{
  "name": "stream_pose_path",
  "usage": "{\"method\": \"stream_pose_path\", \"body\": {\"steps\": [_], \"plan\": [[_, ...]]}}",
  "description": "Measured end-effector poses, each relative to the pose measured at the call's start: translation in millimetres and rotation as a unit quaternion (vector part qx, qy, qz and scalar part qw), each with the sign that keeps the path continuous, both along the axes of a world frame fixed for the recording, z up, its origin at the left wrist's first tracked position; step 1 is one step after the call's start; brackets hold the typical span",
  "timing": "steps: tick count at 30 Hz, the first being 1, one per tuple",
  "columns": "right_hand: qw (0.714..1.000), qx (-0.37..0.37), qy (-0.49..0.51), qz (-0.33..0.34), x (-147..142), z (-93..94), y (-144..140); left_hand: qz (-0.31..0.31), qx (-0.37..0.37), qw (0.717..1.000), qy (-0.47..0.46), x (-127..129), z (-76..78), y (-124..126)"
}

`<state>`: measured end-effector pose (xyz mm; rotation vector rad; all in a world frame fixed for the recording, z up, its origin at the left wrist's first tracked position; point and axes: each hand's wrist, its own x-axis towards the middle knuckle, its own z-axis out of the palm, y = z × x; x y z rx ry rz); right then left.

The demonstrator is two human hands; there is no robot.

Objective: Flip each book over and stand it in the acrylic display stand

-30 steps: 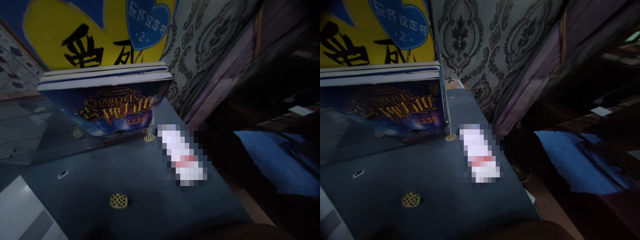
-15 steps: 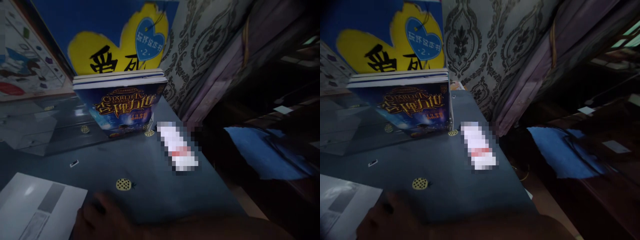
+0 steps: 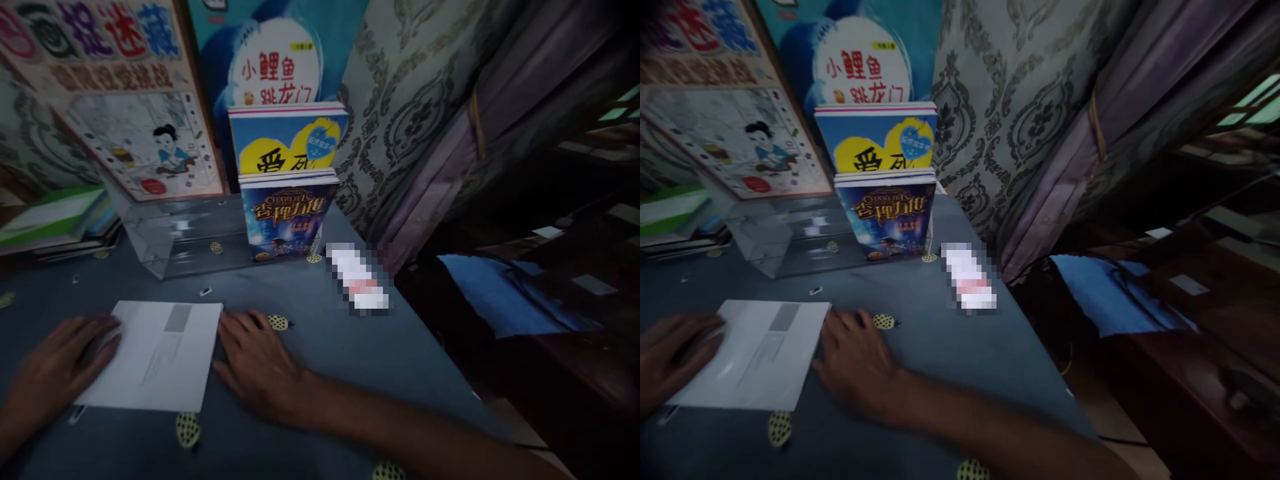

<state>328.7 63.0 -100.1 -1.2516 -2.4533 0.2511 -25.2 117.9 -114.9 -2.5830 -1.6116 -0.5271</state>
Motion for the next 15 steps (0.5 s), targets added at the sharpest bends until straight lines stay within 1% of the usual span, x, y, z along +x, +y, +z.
{"method": "stream_pose_path", "body": {"steps": [1, 3, 6, 12, 13, 15], "plan": [[1.000, -0.003, -0.005, -0.011, -3.1, -1.2, -1.2, 0.018, 0.011, 1.000, -0.009, 2.9, 1.9, -0.1], [1.000, -0.003, -0.017, -0.025, -10.9, -3.7, -4.7, 0.028, 0.013, 1.000, 0.002, 9.7, 6.8, -1.0], [1.000, 0.014, -0.019, -0.020, -25.0, -6.4, -10.8, 0.006, 0.021, 1.000, 0.011, 16.0, 10.9, -1.6], [0.996, 0.084, 0.019, -0.021, -55.7, -5.9, -17.6, 0.001, -0.008, 1.000, 0.020, 10.4, 7.0, -0.4], [0.995, 0.091, 0.023, -0.016, -61.2, -4.7, -18.7, -0.002, -0.010, 1.000, 0.017, 9.8, 6.7, -0.4], [0.995, 0.096, 0.026, 0.016, -73.2, -2.5, -21.3, -0.008, -0.015, 1.000, 0.014, 9.3, 6.3, -0.4]]}}
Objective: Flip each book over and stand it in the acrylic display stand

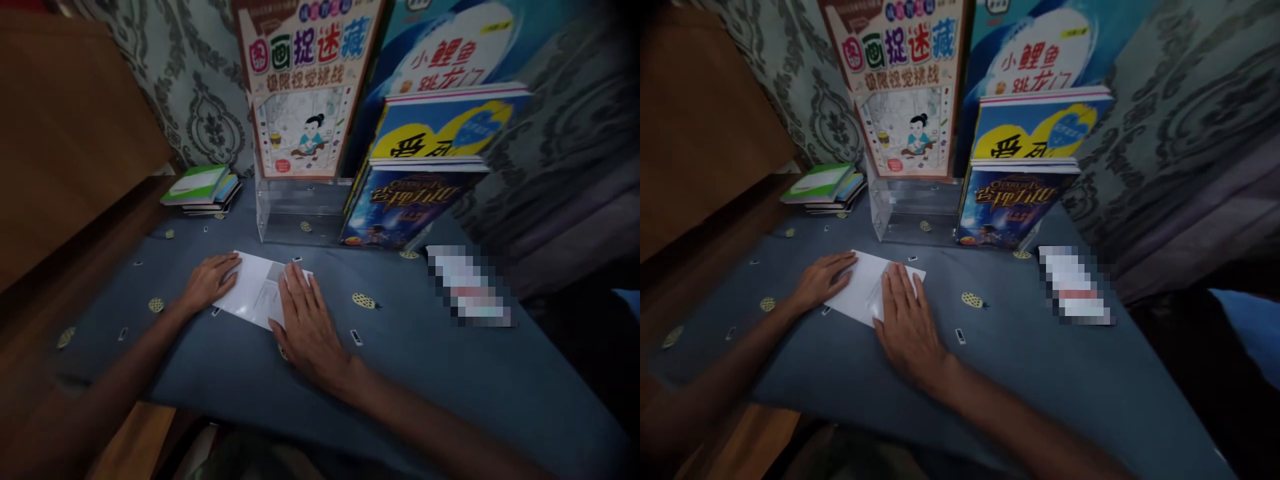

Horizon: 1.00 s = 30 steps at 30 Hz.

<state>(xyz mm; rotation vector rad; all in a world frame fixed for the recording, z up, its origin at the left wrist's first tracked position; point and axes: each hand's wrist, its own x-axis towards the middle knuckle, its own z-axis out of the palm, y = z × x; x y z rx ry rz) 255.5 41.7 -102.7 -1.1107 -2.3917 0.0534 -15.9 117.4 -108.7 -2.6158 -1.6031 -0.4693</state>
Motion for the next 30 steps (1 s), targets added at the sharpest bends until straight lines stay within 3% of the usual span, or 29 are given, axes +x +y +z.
{"method": "stream_pose_path", "body": {"steps": [5, 9, 17, 22, 27, 30], "plan": [[0.994, -0.049, -0.031, 0.089, -28.1, -4.3, -2.3, 0.006, 0.001, 1.000, -0.001, -1.1, -3.5, 1.1], [0.991, -0.116, -0.053, 0.049, -29.2, -15.6, 9.9, -0.001, 0.013, 1.000, 0.004, -2.8, -6.0, 1.5], [0.984, -0.146, -0.082, -0.053, 16.1, -20.1, 32.2, -0.001, 0.029, 0.999, 0.025, -0.1, -4.2, 0.1], [0.987, -0.125, -0.089, -0.057, 23.0, -16.9, 27.5, -0.036, 0.034, 0.996, 0.079, 13.0, 8.8, -17.4], [0.991, -0.089, -0.069, -0.068, 27.8, -11.3, 20.7, -0.142, -0.037, 0.981, 0.127, 29.9, 27.7, -56.9], [0.994, -0.070, -0.053, -0.066, 31.1, -6.9, 19.1, -0.163, -0.087, 0.967, 0.175, 38.7, 39.3, -72.9]]}}
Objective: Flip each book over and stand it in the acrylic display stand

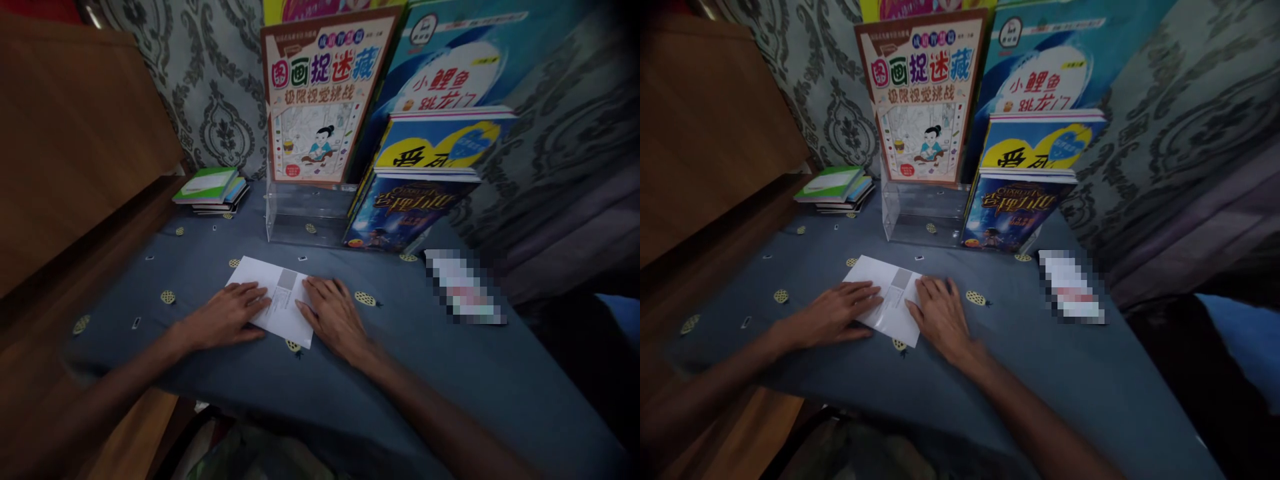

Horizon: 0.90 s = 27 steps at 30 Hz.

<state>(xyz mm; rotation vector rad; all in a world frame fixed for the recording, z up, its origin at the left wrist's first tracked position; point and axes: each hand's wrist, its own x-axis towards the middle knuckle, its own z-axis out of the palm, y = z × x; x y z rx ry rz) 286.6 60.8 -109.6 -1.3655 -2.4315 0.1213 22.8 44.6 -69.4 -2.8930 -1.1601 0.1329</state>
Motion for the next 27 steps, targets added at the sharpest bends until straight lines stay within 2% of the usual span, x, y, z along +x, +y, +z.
{"method": "stream_pose_path", "body": {"steps": [5, 10, 14, 16, 19, 23, 25, 27], "plan": [[0.999, -0.003, 0.033, 0.016, 1.0, 8.7, -1.5, -0.031, -0.045, 0.997, 0.053, 11.7, 12.0, -7.0], [0.995, -0.017, 0.097, 0.029, 2.8, 12.7, -1.4, -0.058, -0.046, 0.992, 0.099, 15.1, 11.1, -13.7], [0.989, -0.058, 0.135, 0.023, 5.1, 8.8, 2.0, -0.050, -0.053, 0.992, 0.099, 11.1, 10.6, -16.0], [0.988, -0.061, 0.144, 0.017, 6.1, 4.4, 3.6, -0.039, -0.056, 0.994, 0.084, 7.8, 6.5, -13.8], [0.989, -0.036, 0.141, 0.021, 7.3, -2.6, 4.5, -0.040, -0.054, 0.993, 0.102, 5.3, -9.5, -8.1], [0.991, -0.021, 0.129, 0.027, 9.1, -6.1, 4.1, -0.023, -0.004, 0.991, 0.134, 9.5, -31.9, -4.8], [0.990, -0.027, 0.133, 0.027, 10.8, -4.2, 4.6, -0.015, 0.010, 0.991, 0.129, 10.4, -32.2, -4.6], [0.988, -0.043, 0.146, 0.027, 13.1, -0.1, 6.1, -0.012, -0.006, 0.994, 0.107, 8.0, -23.2, -3.2]]}}
